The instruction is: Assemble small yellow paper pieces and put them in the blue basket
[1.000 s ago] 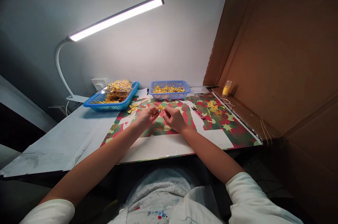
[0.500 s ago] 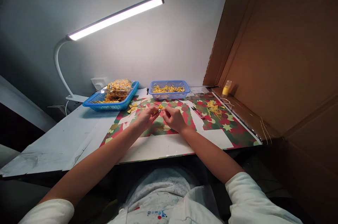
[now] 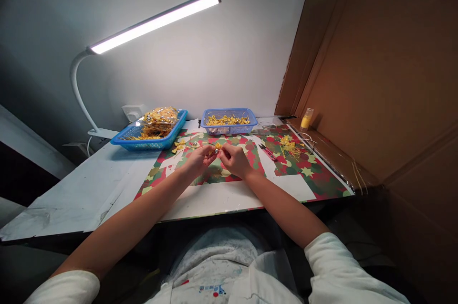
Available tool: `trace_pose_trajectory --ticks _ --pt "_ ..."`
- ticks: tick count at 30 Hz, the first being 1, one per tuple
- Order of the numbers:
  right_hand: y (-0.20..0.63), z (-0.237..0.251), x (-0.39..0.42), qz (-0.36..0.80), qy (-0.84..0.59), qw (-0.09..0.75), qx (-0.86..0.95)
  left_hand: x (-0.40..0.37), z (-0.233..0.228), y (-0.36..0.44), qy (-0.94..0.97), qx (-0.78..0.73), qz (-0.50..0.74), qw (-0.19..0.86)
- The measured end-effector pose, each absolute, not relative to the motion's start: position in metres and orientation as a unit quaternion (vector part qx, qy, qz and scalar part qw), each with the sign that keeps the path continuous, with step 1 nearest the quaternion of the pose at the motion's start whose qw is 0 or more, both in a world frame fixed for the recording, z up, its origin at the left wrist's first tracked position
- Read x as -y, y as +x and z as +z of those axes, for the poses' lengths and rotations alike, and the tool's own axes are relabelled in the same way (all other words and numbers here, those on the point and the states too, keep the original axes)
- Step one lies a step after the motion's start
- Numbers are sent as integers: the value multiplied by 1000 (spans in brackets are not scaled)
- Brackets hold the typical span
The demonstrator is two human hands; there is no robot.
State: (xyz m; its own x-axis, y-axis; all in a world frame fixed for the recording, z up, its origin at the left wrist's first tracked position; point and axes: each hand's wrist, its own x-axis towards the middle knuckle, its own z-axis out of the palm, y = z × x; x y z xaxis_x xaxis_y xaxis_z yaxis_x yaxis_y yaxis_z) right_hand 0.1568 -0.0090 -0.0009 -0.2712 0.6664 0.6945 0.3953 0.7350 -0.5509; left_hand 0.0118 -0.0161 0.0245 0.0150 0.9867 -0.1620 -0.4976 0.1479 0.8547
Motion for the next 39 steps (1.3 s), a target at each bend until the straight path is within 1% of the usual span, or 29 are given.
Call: trace_pose_trajectory --ticks 4,26,34,39 --pt "159 0 10 156 -334 494 788 14 25 12 270 -396 569 668" --pt "153 3 12 117 -345 511 779 12 21 12 270 -402 576 659" --pt "156 7 13 151 -328 486 796 16 27 14 260 -398 555 683" --pt "158 9 14 150 -324 484 799 15 26 13 249 -399 552 689"
